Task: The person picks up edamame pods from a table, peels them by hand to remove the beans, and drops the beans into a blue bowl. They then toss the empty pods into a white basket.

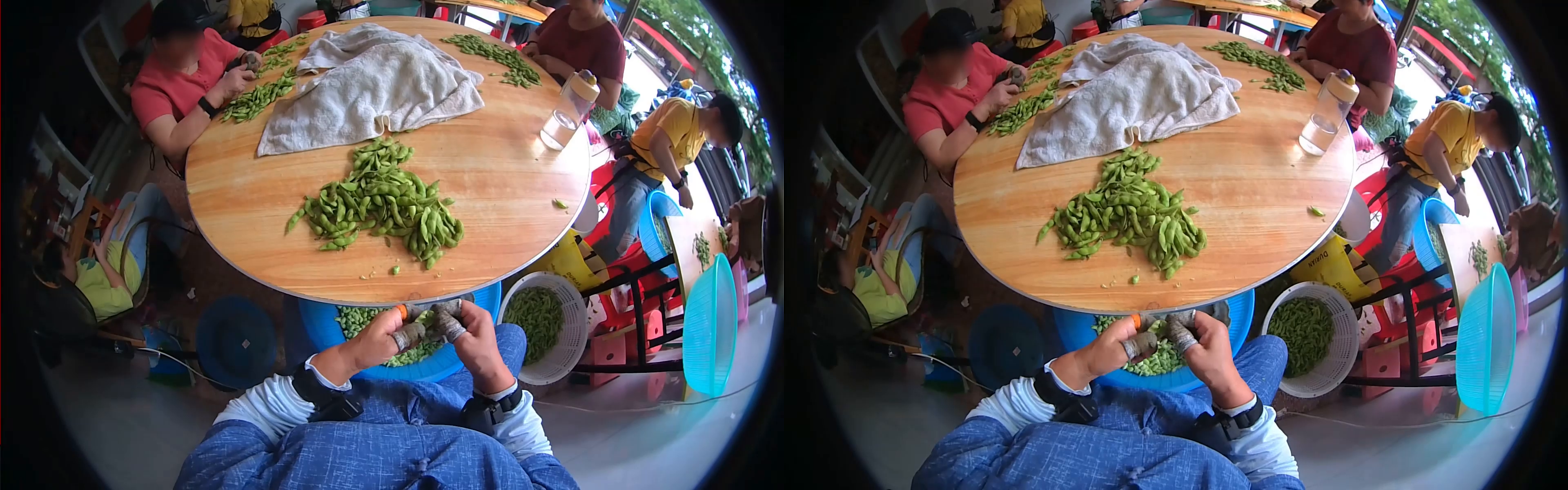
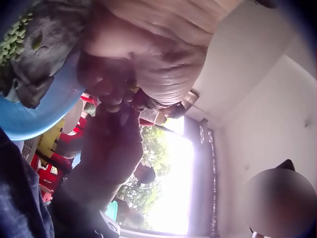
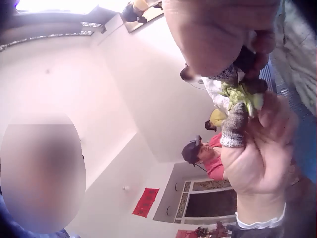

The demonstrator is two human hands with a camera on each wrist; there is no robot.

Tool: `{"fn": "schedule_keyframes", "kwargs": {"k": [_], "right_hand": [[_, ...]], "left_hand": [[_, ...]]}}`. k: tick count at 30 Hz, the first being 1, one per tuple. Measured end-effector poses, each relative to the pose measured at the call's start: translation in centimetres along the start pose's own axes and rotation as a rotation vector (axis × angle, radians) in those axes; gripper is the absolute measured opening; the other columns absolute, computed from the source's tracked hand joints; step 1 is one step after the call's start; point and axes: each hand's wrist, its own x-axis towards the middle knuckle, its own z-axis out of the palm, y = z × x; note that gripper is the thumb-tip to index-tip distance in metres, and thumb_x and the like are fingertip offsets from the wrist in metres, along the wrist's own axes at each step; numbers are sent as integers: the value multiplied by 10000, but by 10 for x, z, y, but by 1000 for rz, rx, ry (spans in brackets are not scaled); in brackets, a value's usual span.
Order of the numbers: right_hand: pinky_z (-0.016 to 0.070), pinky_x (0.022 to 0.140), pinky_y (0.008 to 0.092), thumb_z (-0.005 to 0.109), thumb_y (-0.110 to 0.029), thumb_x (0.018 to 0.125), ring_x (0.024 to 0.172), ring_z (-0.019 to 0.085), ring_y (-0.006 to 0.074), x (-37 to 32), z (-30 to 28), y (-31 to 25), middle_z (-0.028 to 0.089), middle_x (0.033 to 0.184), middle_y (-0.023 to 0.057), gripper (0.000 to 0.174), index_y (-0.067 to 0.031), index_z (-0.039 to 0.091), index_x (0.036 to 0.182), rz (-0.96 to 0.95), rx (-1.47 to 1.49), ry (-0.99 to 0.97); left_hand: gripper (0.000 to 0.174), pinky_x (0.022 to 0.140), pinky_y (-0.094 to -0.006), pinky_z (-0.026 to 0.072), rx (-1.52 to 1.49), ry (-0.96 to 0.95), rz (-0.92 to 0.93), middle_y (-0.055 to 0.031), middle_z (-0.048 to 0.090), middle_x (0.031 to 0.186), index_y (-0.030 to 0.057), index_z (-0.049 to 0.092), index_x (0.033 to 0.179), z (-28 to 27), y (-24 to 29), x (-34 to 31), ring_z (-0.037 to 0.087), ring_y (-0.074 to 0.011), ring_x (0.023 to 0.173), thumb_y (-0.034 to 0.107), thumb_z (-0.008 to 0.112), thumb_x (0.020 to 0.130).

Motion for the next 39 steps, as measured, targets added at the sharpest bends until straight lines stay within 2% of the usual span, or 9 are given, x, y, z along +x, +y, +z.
{"fn": "schedule_keyframes", "kwargs": {"k": [8,11,14,17,23,29,31,35,39], "right_hand": [[418,730,227,513,-70,820,802,521,85,-4,1,-15,581,892,23,178,34,534,963,123,96,-135],[417,738,230,513,-76,821,817,522,90,-3,1,-11,581,907,31,191,34,531,977,77,116,-173],[417,740,231,516,-70,816,823,523,96,-2,1,-7,583,903,37,192,34,533,978,3,168,-195],[416,731,230,513,-30,799,814,518,98,-1,2,-6,584,883,40,182,42,535,965,-43,71,-165],[418,706,227,501,29,769,778,508,96,-3,5,-4,584,844,40,174,58,535,936,-82,-223,-93],[417,689,227,514,32,760,760,492,85,-2,8,-14,575,806,31,177,63,534,933,63,70,-131],[416,689,227,515,31,762,761,493,87,0,4,-12,575,809,31,182,65,532,940,156,157,-149],[414,653,227,544,16,746,723,500,82,-4,11,5,577,768,18,138,42,551,881,-94,-277,-51],[412,546,279,544,34,643,598,493,139,-3,12,11,529,642,126,135,32,540,778,-193,-414,25]], "left_hand": [[192,657,-215,432,514,113,352,-46,562,779,2,510,993,-3,-6,1,521,-80,727,98,480,829],[127,502,-183,383,-63,59,-4,-14,524,648,31,524,900,-12,-16,-3,471,-54,561,130,471,841],[129,427,-159,299,-349,-24,-1,23,478,583,60,523,853,-9,-12,-3,392,-30,469,172,460,856],[147,449,-157,312,-163,25,-54,40,488,608,48,529,886,-9,-8,-3,402,-17,502,176,463,857],[209,465,-149,299,195,122,327,62,471,620,7,533,915,-3,-18,9,383,-6,525,198,493,841],[191,444,-153,282,-136,-13,7,52,464,602,5,542,890,-13,-13,2,359,-12,498,181,506,825],[158,477,-158,316,-24,34,-59,41,488,642,1,542,891,-10,-8,2,391,-18,536,127,485,814],[181,585,-176,376,24,102,42,17,529,771,-12,538,909,-6,-20,7,451,-34,661,14,429,767],[247,663,-182,387,-23,126,42,1,538,865,-13,533,945,-8,-29,9,469,-49,742,-14,397,739]]}}
